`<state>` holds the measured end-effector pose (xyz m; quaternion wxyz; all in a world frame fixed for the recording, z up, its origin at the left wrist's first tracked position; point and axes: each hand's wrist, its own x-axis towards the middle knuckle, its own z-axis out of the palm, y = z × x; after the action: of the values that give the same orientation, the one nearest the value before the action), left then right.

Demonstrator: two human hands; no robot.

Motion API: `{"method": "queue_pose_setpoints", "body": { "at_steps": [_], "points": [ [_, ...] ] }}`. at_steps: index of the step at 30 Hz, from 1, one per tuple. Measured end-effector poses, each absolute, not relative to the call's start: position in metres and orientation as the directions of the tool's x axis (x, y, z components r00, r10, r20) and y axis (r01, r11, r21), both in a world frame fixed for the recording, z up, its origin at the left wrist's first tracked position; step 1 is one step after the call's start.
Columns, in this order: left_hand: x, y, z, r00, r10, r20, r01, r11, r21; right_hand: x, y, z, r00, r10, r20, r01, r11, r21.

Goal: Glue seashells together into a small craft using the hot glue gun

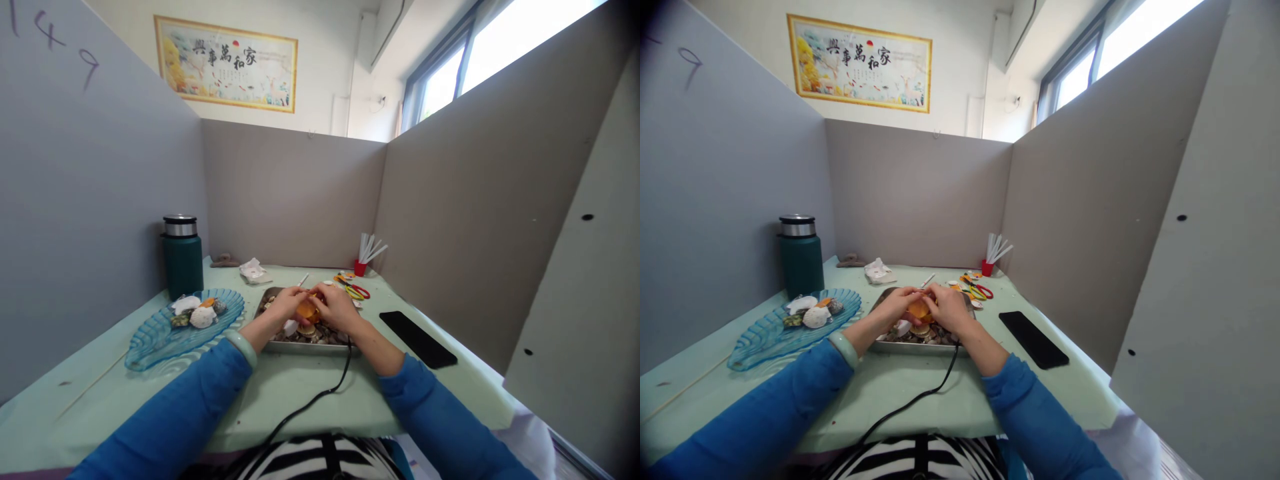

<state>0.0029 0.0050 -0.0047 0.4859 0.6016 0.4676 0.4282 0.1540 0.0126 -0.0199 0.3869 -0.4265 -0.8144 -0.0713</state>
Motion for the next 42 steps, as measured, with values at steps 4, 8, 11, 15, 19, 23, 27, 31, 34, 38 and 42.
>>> {"method": "queue_pose_setpoints", "body": {
  "at_steps": [4,8,11,15,19,23,27,31,34,38,42],
  "points": [
    [0.003,0.002,-0.002,0.21,0.976,0.053,0.146,-0.085,0.986,0.154,0.012,-0.02,-0.333,0.649,0.684,0.757,0.617,-0.217],
    [0.003,0.002,-0.002,0.214,0.976,0.033,0.112,-0.058,0.992,0.154,0.013,-0.02,-0.335,0.648,0.684,0.752,0.621,-0.22],
    [0.002,0.003,-0.004,0.22,0.975,0.035,0.096,-0.057,0.994,0.154,0.012,-0.02,-0.341,0.646,0.683,0.746,0.628,-0.222],
    [0.001,0.006,-0.006,0.241,0.97,0.037,0.095,-0.062,0.994,0.155,0.011,-0.02,-0.357,0.653,0.669,0.737,0.636,-0.227],
    [-0.001,0.01,-0.009,0.262,0.964,0.046,0.079,-0.069,0.994,0.155,0.011,-0.02,-0.358,0.662,0.659,0.739,0.632,-0.233],
    [-0.002,0.013,-0.011,0.27,0.962,0.046,0.067,-0.067,0.996,0.155,0.011,-0.02,-0.359,0.662,0.658,0.733,0.636,-0.239],
    [-0.003,0.014,-0.012,0.259,0.965,0.047,0.054,-0.063,0.997,0.155,0.01,-0.019,-0.358,0.661,0.659,0.727,0.641,-0.248],
    [-0.002,0.011,-0.01,0.245,0.969,0.041,0.044,-0.053,0.998,0.155,0.008,-0.018,-0.364,0.664,0.653,0.722,0.644,-0.253],
    [-0.002,0.01,-0.008,0.237,0.971,0.044,0.053,-0.058,0.997,0.155,0.008,-0.019,-0.371,0.664,0.649,0.714,0.651,-0.258],
    [-0.001,0.01,-0.008,0.243,0.969,0.048,0.046,-0.06,0.997,0.154,0.008,-0.019,-0.373,0.667,0.645,0.715,0.65,-0.259],
    [-0.002,0.011,-0.01,0.252,0.966,0.059,0.028,-0.068,0.997,0.154,0.006,-0.018,-0.372,0.669,0.644,0.721,0.645,-0.254]
  ]
}}
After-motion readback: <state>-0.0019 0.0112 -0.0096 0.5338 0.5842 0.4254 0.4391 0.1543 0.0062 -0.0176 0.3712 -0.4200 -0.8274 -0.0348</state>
